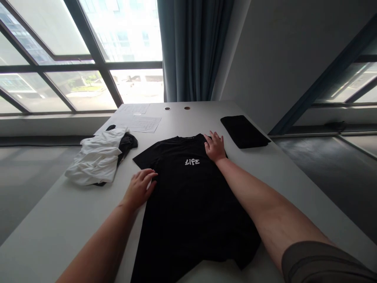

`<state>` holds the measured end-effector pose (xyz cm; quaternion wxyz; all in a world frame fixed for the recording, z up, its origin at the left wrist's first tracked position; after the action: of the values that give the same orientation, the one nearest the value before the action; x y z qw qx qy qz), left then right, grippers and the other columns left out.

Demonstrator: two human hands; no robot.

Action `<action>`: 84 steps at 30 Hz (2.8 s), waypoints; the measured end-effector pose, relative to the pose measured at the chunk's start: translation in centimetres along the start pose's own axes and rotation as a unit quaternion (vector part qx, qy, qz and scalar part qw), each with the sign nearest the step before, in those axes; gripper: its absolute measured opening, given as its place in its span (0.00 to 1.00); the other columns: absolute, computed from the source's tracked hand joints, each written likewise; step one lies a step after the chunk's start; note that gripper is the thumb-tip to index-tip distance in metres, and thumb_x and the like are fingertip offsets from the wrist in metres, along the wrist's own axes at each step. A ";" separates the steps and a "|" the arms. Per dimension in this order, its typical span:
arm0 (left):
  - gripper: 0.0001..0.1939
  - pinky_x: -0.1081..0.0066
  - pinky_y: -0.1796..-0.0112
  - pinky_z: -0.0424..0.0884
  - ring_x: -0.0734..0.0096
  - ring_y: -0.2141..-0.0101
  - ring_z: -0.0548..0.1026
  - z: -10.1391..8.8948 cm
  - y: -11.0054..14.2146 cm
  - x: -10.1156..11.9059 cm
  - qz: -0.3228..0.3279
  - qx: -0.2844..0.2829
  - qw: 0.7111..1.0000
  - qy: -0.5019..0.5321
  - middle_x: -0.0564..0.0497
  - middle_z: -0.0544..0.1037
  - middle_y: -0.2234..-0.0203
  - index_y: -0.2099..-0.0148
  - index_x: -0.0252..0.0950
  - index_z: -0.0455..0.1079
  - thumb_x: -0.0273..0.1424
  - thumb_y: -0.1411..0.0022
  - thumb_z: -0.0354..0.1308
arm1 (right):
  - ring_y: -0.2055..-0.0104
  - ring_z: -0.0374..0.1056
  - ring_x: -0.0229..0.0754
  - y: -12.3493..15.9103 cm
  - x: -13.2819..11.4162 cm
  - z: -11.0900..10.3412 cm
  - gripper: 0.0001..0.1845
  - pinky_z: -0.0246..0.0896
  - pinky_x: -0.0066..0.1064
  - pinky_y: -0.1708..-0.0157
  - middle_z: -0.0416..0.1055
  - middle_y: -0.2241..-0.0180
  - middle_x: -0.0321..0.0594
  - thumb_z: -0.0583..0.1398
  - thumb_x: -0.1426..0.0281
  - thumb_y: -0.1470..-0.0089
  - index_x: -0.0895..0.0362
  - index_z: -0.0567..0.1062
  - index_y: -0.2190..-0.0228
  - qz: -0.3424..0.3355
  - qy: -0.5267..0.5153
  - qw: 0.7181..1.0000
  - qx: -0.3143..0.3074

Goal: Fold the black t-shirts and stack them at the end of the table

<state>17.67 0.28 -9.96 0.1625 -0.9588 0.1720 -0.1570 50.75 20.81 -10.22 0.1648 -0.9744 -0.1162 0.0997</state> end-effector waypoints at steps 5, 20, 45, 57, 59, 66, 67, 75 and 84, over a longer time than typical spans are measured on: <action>0.19 0.54 0.40 0.67 0.56 0.41 0.71 2.4 1.9 5.8 0.104 -0.128 0.986 0.035 0.47 0.74 0.41 0.38 0.49 0.73 0.38 0.28 0.54 | 0.25 0.45 0.56 10.2 -0.9 -4.0 0.26 0.37 0.60 0.29 0.56 0.28 0.43 0.51 0.65 0.32 0.51 0.73 0.38 -0.059 -0.047 0.997 -0.001; 0.22 0.49 0.38 0.66 0.52 0.38 0.70 2.7 4.4 3.2 0.026 -0.103 0.993 0.042 0.46 0.70 0.36 0.36 0.47 0.72 0.42 0.29 0.53 | 0.33 0.62 0.59 32.7 -0.6 -10.1 0.22 0.40 0.67 0.30 0.71 0.38 0.47 0.66 0.54 0.41 0.46 0.80 0.47 -0.130 -0.170 0.970 -0.117; 0.07 0.56 0.47 0.76 0.58 0.49 0.78 -3.4 19.6 9.2 0.042 -0.115 0.986 0.113 0.49 0.80 0.50 0.59 0.47 0.77 0.31 0.36 0.58 | 0.55 0.72 0.53 36.9 -3.5 -11.5 0.14 0.61 0.56 0.41 0.77 0.59 0.44 0.57 0.76 0.40 0.49 0.76 0.56 -0.043 -0.121 0.992 0.004; 0.14 0.63 0.54 0.78 0.61 0.57 0.80 -4.4 20.0 7.5 -0.073 -0.086 0.954 0.278 0.46 0.82 0.58 0.62 0.42 0.72 0.44 0.29 0.53 | 0.66 0.68 0.45 39.3 1.4 -15.1 0.09 0.66 0.35 0.65 0.70 0.71 0.38 0.54 0.78 0.52 0.50 0.65 0.73 -0.045 -0.224 0.971 -0.077; 0.15 0.64 0.56 0.78 0.62 0.61 0.80 -3.7 20.4 6.9 -0.103 -0.103 0.952 0.271 0.47 0.82 0.62 0.60 0.41 0.74 0.45 0.30 0.53 | 0.68 0.65 0.44 39.0 2.2 -14.8 0.09 0.62 0.34 0.66 0.67 0.73 0.37 0.53 0.79 0.53 0.51 0.61 0.76 -0.033 -0.187 0.976 -0.110; 0.15 0.66 0.59 0.77 0.64 0.65 0.80 -3.2 21.1 7.5 -0.065 -0.117 0.971 0.197 0.49 0.81 0.67 0.58 0.41 0.76 0.44 0.30 0.54 | 0.58 0.67 0.48 38.8 0.4 -14.4 0.07 0.60 0.41 0.54 0.72 0.64 0.42 0.55 0.77 0.47 0.55 0.71 0.68 -0.074 -0.101 0.978 -0.165; 0.14 0.66 0.58 0.78 0.63 0.63 0.80 -3.3 21.1 7.7 -0.051 -0.108 0.975 0.185 0.49 0.82 0.66 0.54 0.41 0.77 0.43 0.29 0.54 | 0.55 0.68 0.49 38.9 -0.3 -14.4 0.06 0.61 0.42 0.52 0.72 0.60 0.44 0.57 0.74 0.44 0.55 0.73 0.64 -0.080 -0.116 0.975 -0.169; 0.27 0.51 0.41 0.72 0.52 0.36 0.69 -2.7 21.0 9.5 0.074 -0.088 0.993 -0.014 0.50 0.69 0.33 0.31 0.55 0.66 0.36 0.30 0.57 | 0.57 0.71 0.46 41.4 -0.9 -13.4 0.09 0.66 0.37 0.56 0.73 0.60 0.43 0.56 0.74 0.38 0.54 0.76 0.62 -0.128 -0.159 0.957 -0.206; 0.25 0.51 0.38 0.70 0.54 0.34 0.67 -2.0 21.3 8.6 0.074 -0.106 0.991 -0.023 0.53 0.66 0.31 0.32 0.55 0.67 0.37 0.28 0.55 | 0.60 0.72 0.47 41.9 2.8 -14.1 0.12 0.68 0.38 0.57 0.74 0.63 0.43 0.54 0.76 0.43 0.54 0.76 0.62 -0.057 -0.090 0.990 -0.089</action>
<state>18.68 -22.39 -13.82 0.0755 -0.9586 0.2545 -0.1030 64.80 -21.19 -11.98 0.0717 -0.9639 -0.1944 0.1670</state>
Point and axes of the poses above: each hand's wrist, its own y-axis away from the middle knuckle, its own z-axis out of the palm, x = y × z, the point moved 8 cm from there along -y, towards the middle knuckle
